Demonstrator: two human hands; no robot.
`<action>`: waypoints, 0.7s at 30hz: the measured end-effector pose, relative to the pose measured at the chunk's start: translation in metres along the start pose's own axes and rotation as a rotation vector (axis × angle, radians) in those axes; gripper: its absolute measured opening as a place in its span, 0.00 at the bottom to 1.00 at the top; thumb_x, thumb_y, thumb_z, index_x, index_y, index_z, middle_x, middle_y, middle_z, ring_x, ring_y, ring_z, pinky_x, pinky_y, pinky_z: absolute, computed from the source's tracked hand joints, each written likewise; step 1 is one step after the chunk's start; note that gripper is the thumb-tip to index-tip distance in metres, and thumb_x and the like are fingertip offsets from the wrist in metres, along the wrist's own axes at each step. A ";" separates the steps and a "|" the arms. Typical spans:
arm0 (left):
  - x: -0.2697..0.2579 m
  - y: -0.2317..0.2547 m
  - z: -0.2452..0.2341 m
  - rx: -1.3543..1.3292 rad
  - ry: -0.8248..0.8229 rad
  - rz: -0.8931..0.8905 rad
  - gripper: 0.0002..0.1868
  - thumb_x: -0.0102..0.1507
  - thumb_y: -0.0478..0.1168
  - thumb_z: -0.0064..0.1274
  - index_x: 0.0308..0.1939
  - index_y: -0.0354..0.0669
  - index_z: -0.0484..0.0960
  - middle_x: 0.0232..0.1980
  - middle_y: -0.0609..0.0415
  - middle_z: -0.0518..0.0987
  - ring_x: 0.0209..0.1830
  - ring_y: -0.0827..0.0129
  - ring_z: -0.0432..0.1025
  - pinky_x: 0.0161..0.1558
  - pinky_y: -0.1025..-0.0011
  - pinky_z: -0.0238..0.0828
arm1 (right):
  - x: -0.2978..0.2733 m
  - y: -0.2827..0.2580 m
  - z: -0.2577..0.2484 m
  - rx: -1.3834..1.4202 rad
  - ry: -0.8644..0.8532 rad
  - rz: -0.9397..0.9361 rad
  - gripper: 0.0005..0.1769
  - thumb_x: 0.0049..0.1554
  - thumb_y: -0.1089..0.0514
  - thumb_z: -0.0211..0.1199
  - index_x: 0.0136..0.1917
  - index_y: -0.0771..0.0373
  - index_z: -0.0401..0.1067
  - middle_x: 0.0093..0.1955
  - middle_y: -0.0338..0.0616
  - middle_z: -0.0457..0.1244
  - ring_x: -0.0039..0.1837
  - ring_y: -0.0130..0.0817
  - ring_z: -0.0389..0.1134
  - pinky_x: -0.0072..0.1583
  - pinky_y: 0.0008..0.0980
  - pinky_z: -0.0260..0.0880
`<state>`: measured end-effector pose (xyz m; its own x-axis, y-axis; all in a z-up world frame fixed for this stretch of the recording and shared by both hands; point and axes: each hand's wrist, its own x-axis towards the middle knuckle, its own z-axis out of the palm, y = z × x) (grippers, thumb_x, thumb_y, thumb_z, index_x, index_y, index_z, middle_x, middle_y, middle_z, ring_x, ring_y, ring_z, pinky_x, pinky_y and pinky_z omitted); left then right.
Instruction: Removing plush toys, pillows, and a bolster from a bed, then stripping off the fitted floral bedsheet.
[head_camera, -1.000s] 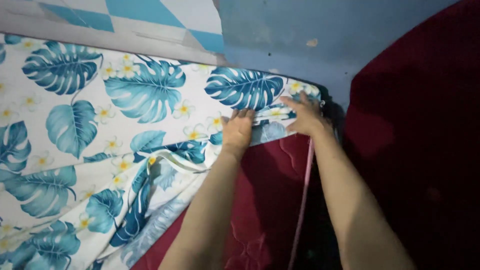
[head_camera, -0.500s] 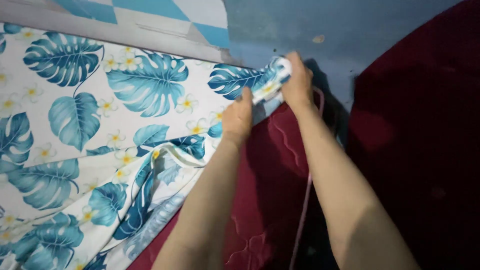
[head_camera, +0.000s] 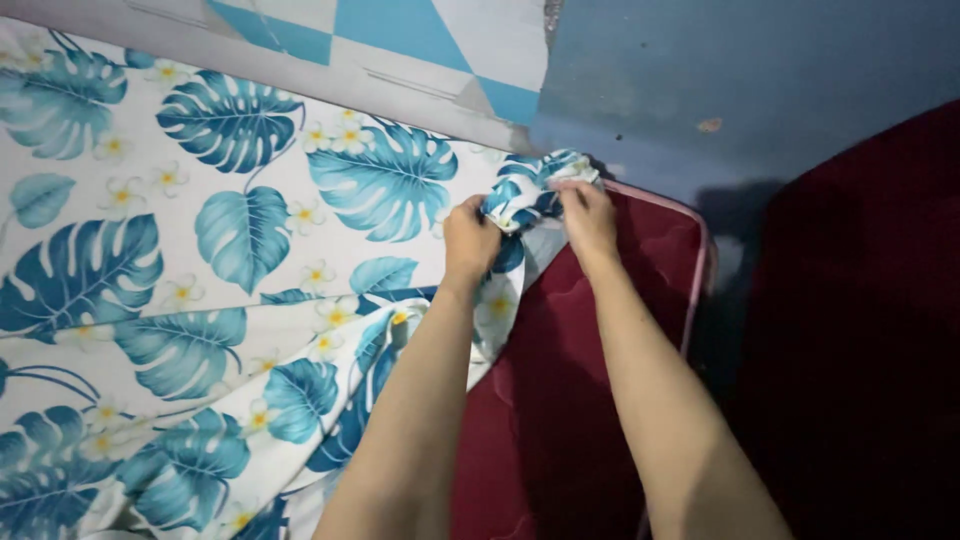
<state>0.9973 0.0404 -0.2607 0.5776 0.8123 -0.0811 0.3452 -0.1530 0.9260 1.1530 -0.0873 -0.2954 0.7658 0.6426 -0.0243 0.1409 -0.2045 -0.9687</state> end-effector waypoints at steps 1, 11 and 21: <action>-0.001 0.002 -0.013 0.068 0.017 0.001 0.16 0.59 0.39 0.51 0.50 0.40 0.85 0.39 0.37 0.84 0.42 0.45 0.81 0.48 0.55 0.76 | -0.009 -0.009 0.006 -0.355 0.133 0.085 0.18 0.62 0.53 0.61 0.63 0.58 0.78 0.68 0.62 0.65 0.69 0.54 0.64 0.67 0.45 0.60; -0.034 -0.020 -0.125 0.410 -0.177 -0.329 0.26 0.51 0.53 0.55 0.47 0.44 0.87 0.49 0.36 0.84 0.52 0.43 0.77 0.56 0.53 0.72 | -0.044 -0.051 0.140 -0.119 0.123 0.461 0.49 0.44 0.67 0.64 0.78 0.59 0.56 0.66 0.55 0.66 0.64 0.43 0.69 0.62 0.40 0.69; 0.005 -0.047 -0.193 -0.127 0.144 -0.412 0.56 0.50 0.55 0.69 0.74 0.44 0.53 0.58 0.33 0.76 0.58 0.45 0.73 0.58 0.58 0.68 | -0.073 -0.006 0.226 0.164 -0.818 0.338 0.26 0.51 0.73 0.57 0.63 0.76 0.76 0.54 0.47 0.70 0.54 0.32 0.69 0.54 0.30 0.69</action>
<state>0.8413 0.1600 -0.2337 0.2992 0.8623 -0.4086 0.4258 0.2626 0.8659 0.9540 0.0337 -0.3435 0.0551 0.9047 -0.4225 -0.1500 -0.4108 -0.8993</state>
